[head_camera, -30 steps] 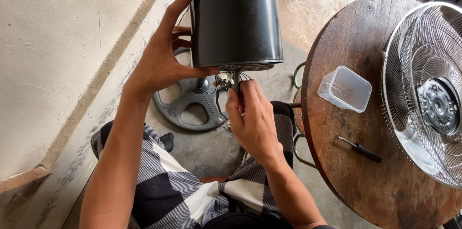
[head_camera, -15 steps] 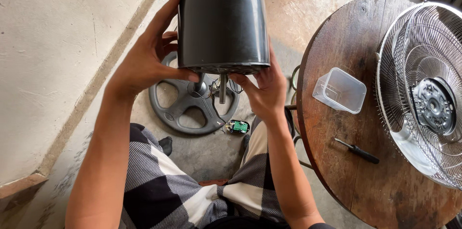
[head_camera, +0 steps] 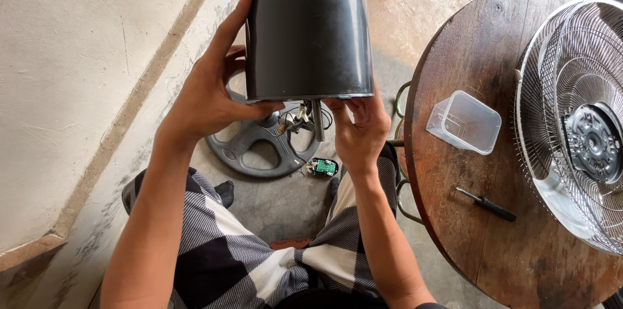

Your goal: The person attaches a black plastic fan housing to the fan stand, aligns the internal components, and secures the assembly using a screwdriver. The person also handles a small black plastic part and a screw from a container.

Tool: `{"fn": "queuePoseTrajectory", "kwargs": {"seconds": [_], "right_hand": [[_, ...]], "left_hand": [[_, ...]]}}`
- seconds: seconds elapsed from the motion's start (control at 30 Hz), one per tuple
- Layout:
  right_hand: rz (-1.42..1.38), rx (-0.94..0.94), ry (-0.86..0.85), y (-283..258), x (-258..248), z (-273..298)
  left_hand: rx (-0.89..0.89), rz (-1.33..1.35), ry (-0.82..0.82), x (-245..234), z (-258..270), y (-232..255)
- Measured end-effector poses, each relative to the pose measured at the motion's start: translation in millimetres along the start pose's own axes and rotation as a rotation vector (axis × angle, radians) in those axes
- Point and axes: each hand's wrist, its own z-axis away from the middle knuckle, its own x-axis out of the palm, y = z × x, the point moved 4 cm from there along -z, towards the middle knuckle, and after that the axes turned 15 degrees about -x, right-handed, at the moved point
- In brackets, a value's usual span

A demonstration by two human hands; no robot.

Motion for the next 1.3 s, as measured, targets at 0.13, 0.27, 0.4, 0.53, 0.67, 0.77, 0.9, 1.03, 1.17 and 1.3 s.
{"fn": "queuePoseTrajectory", "kwargs": {"seconds": [0.13, 0.27, 0.4, 0.53, 0.67, 0.77, 0.9, 1.03, 1.17, 1.3], "right_hand": [[0.028, -0.004, -0.01, 3.0, -3.6, 0.8], [0.081, -0.017, 0.023, 3.3, -1.3, 3.6], [0.036, -0.008, -0.039, 0.5, -0.2, -2.8], [-0.075, -0.022, -0.108, -3.7, -4.4, -19.3], [-0.203, 0.004, -0.13, -1.3, -9.3, -28.5], [-0.254, 0.113, -0.198, 11.0, -8.9, -27.9], [-0.244, 0.238, -0.191, 24.8, -8.9, -17.8], [-0.165, 0.182, -0.163, 22.7, -9.5, -14.5], [-0.109, 0.173, -0.135, 17.4, -7.8, -18.7], [-0.005, 0.091, -0.143, 7.9, -5.0, -20.1]], "left_hand": [[0.043, -0.039, 0.04, 3.1, 1.3, 0.6], [0.065, -0.034, 0.059, 4.0, 1.9, 0.9], [0.095, -0.083, 0.07, 6.2, 5.1, 2.1], [0.029, -0.172, 0.145, 10.5, 2.3, -0.8], [0.072, -0.13, 0.159, 19.9, -2.0, -1.3], [0.068, -0.124, 0.159, 25.3, -3.0, -3.8], [0.067, -0.21, 0.193, 29.0, -3.0, -5.2], [0.116, -0.236, 0.197, 30.5, -0.3, -5.6], [0.069, -0.271, 0.251, 34.0, 0.8, -10.1], [0.055, -0.293, 0.283, 36.1, 2.7, -13.3]]}}
